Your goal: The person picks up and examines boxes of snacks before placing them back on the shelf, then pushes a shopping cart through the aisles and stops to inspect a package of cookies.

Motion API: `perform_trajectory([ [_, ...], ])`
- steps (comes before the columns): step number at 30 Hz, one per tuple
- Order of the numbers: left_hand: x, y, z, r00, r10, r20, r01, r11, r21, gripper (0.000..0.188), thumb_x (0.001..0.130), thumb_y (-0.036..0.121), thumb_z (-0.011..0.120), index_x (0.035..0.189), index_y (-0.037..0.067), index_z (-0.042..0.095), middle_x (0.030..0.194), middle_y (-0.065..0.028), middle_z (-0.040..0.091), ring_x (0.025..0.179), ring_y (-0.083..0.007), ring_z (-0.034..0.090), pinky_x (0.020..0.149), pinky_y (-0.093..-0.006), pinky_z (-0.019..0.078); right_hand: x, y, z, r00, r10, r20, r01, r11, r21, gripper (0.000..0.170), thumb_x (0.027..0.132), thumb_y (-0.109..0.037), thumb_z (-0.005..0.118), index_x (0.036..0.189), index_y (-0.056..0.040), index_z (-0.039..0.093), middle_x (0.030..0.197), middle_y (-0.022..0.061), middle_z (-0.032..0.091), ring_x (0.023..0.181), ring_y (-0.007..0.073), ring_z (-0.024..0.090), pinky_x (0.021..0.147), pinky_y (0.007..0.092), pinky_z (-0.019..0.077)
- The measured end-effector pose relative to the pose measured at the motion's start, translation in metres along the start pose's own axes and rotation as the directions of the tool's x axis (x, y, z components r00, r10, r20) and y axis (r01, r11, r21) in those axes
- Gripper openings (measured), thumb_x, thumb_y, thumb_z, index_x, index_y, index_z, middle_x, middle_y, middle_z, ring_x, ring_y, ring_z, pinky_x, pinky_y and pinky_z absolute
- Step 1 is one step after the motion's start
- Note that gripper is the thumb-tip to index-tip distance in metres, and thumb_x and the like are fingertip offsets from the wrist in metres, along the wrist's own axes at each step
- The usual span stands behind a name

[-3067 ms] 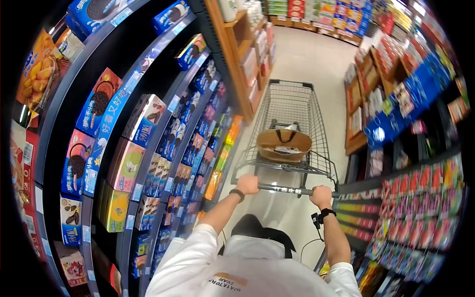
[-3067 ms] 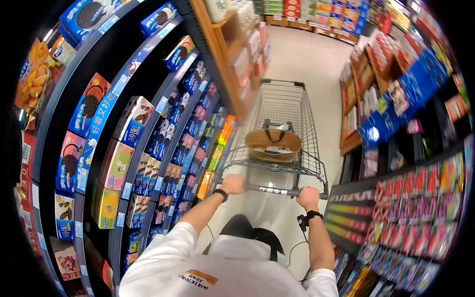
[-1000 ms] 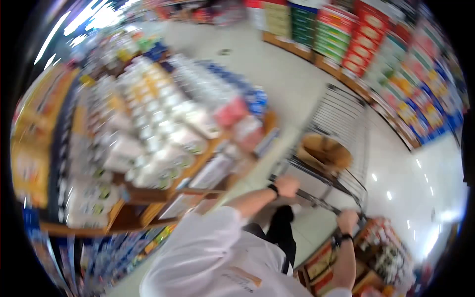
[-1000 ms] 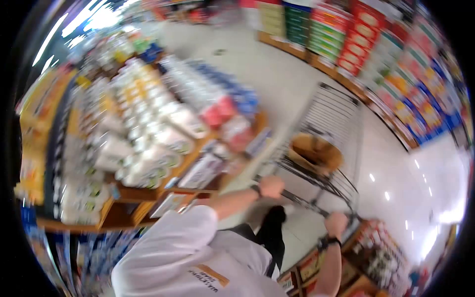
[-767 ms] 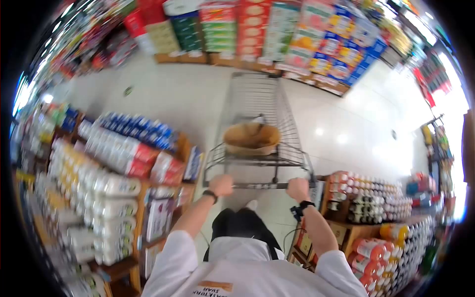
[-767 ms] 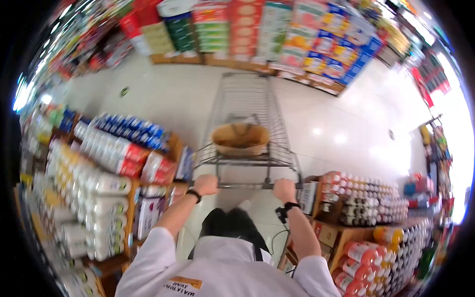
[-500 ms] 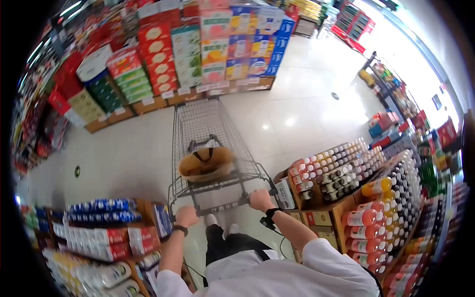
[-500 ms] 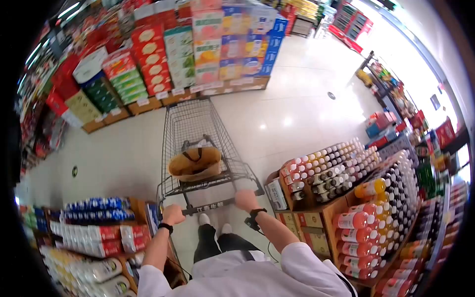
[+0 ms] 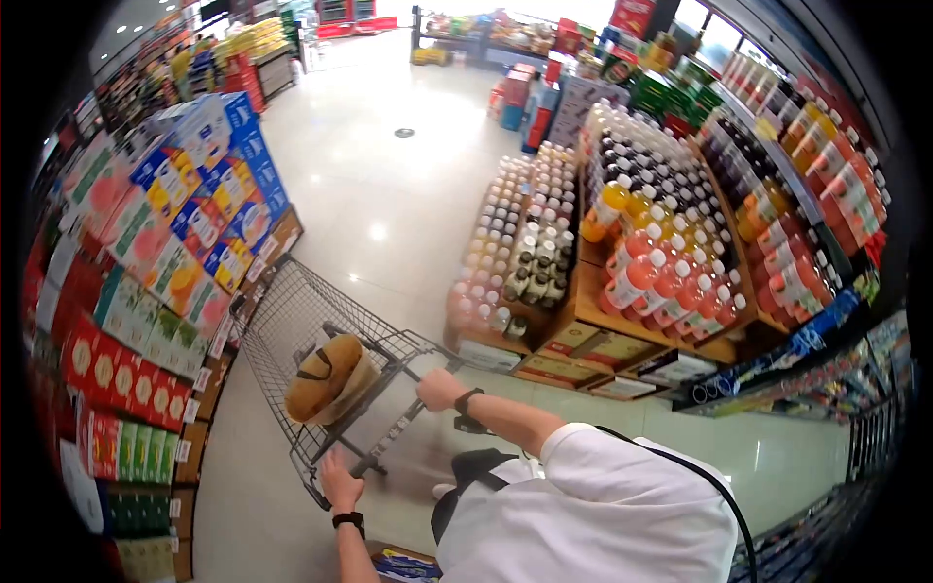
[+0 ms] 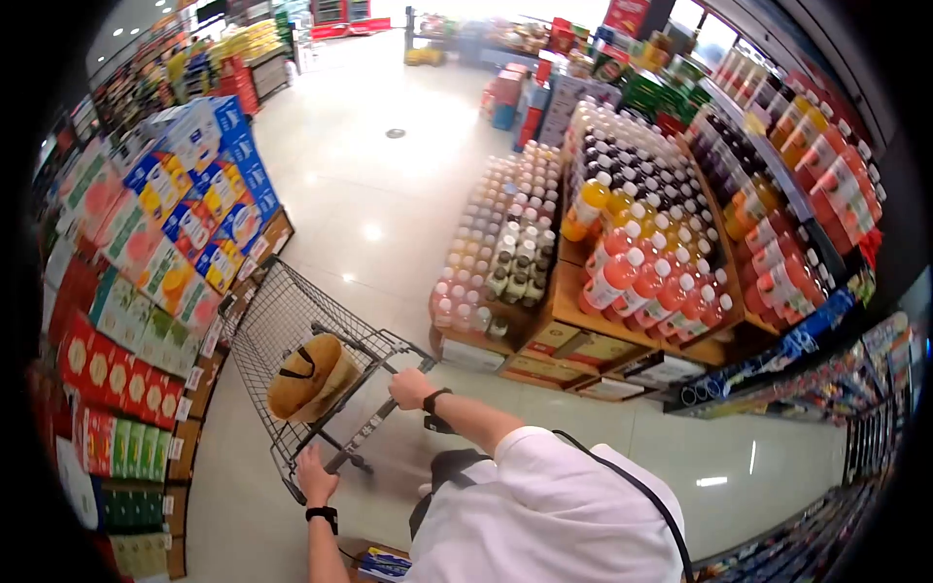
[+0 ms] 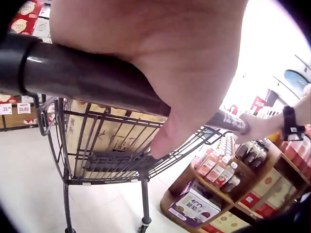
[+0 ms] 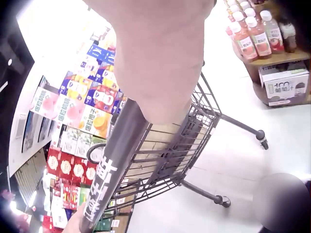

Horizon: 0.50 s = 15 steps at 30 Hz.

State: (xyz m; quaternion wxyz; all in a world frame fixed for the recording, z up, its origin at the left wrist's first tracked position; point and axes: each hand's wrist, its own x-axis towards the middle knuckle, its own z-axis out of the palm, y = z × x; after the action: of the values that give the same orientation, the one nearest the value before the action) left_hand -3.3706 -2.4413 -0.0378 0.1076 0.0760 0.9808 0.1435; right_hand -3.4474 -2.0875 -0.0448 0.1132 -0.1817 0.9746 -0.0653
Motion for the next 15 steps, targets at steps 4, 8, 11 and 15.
perform_trajectory([
  [4,0.081,-0.025,-0.024,0.982,0.019,0.186,-0.025,0.999,0.028,0.062,0.07,0.018,0.076,0.131,0.016,0.063,0.138,-0.0104,0.056,0.126,-0.0337,0.053,0.102,-0.044,0.0466,0.041,0.01,-0.011,0.996,0.078,-0.036,-0.076,0.996,0.047,0.011,0.065,-0.018,0.067,0.066,-0.0077,0.072,0.07,0.0148,0.069,0.067,0.0342,0.069,0.061,0.0425,0.0543],
  [8,0.167,-0.037,-0.048,0.908,-0.032,0.418,0.019,0.999,0.033,0.042,0.073,0.022,0.071,0.115,0.02,0.074,0.119,-0.0125,0.069,0.108,-0.0344,0.065,0.094,-0.0439,0.0521,0.085,0.025,-0.021,0.987,0.147,-0.07,-0.141,0.987,0.077,0.011,0.064,-0.017,0.067,0.066,-0.0068,0.072,0.07,0.0157,0.069,0.068,0.0344,0.069,0.061,0.0424,0.0544],
  [11,0.233,-0.028,-0.074,0.868,-0.072,0.491,0.042,0.996,0.072,0.035,0.072,0.02,0.072,0.106,0.017,0.078,0.115,-0.0129,0.071,0.105,-0.0358,0.066,0.092,-0.0443,0.0529,0.125,0.042,-0.031,0.979,0.199,-0.054,-0.193,0.977,0.096,0.012,0.064,-0.017,0.067,0.067,-0.0067,0.073,0.071,0.0159,0.069,0.069,0.0341,0.07,0.062,0.0419,0.0547],
  [15,0.315,-0.034,-0.083,0.922,0.076,0.381,-0.103,0.993,0.051,0.034,0.072,0.017,0.071,0.105,0.018,0.078,0.117,-0.0089,0.07,0.11,-0.0313,0.064,0.094,-0.0424,0.0524,0.184,0.073,-0.044,0.958,0.286,0.007,-0.284,0.95,0.127,0.012,0.066,-0.016,0.066,0.069,-0.0065,0.074,0.072,0.0152,0.07,0.07,0.0333,0.071,0.063,0.0422,0.0553],
])
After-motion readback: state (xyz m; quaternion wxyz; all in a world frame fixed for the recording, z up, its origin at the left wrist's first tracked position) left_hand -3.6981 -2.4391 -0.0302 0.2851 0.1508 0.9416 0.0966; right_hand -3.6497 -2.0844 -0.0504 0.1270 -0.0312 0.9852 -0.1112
